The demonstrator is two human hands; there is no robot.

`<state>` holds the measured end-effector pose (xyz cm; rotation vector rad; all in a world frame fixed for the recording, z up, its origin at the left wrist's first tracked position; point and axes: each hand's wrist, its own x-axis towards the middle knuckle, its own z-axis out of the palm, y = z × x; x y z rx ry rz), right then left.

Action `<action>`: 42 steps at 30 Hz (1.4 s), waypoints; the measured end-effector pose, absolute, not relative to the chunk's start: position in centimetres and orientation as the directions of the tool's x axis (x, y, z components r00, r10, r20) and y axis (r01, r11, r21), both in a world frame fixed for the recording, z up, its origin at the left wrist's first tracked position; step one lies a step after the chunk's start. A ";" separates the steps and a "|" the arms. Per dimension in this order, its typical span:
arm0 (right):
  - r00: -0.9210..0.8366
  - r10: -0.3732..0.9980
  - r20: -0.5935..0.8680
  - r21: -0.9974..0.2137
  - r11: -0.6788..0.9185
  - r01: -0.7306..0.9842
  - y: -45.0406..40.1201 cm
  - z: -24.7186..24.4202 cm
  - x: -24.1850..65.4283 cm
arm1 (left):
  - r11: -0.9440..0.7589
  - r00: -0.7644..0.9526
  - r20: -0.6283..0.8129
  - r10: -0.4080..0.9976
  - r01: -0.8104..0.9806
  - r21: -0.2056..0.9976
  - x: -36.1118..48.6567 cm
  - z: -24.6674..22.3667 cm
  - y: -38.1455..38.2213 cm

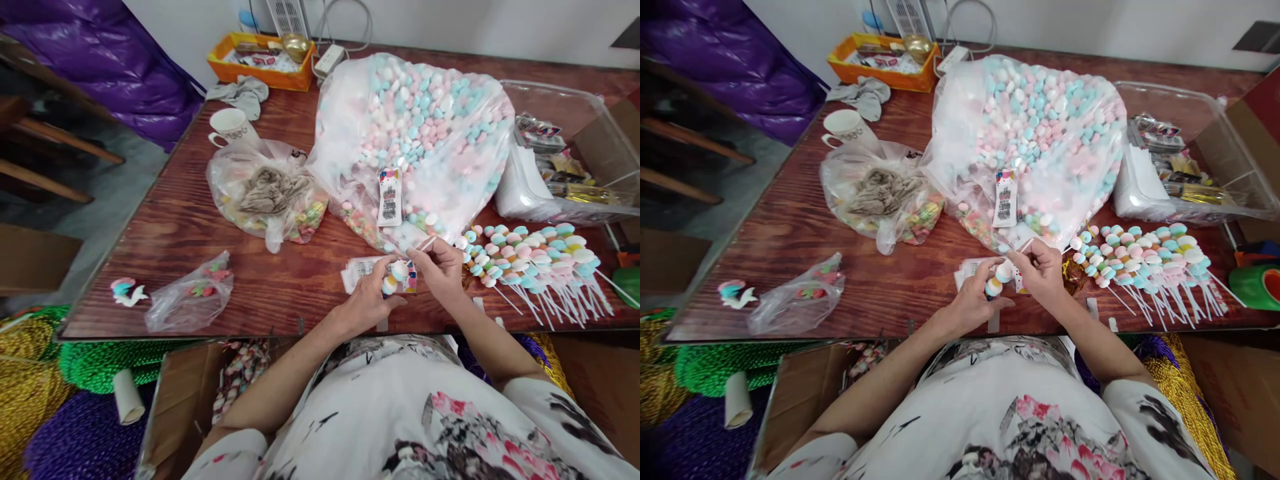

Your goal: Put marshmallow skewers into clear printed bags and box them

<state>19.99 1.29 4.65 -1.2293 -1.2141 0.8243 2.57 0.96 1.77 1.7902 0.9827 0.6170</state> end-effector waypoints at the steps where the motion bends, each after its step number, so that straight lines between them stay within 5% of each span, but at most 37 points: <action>1: 0.204 0.946 0.251 -0.962 0.219 0.166 1.1 4.5 19.9 | -0.199 0.550 -0.023 0.835 0.342 0.918 2.6 1.8 1.0; 5: 0.122 0.964 0.238 -0.965 0.220 0.142 0.7 3.9 19.5 | -0.180 0.564 -0.031 0.825 0.315 0.932 3.0 2.0 0.9; 10: -0.048 0.999 0.008 -0.984 0.000 -0.179 1.6 3.1 19.9 | -0.138 0.591 -0.055 0.805 0.276 0.951 2.8 2.4 1.1; 17: 0.082 0.996 0.040 -0.902 0.071 -0.426 2.6 4.0 21.2 | -0.052 0.603 -0.173 0.779 0.336 0.940 0.5 1.7 1.5; 35: 0.060 0.993 0.099 -0.995 0.101 -0.025 1.6 4.0 18.8 | -0.060 0.459 -0.127 0.879 0.370 0.927 2.5 2.2 1.0; 42: 0.035 0.999 -0.023 -0.966 -0.013 -0.258 2.6 2.9 19.7 | -0.101 0.604 -0.031 0.797 0.184 0.978 1.4 3.0 2.2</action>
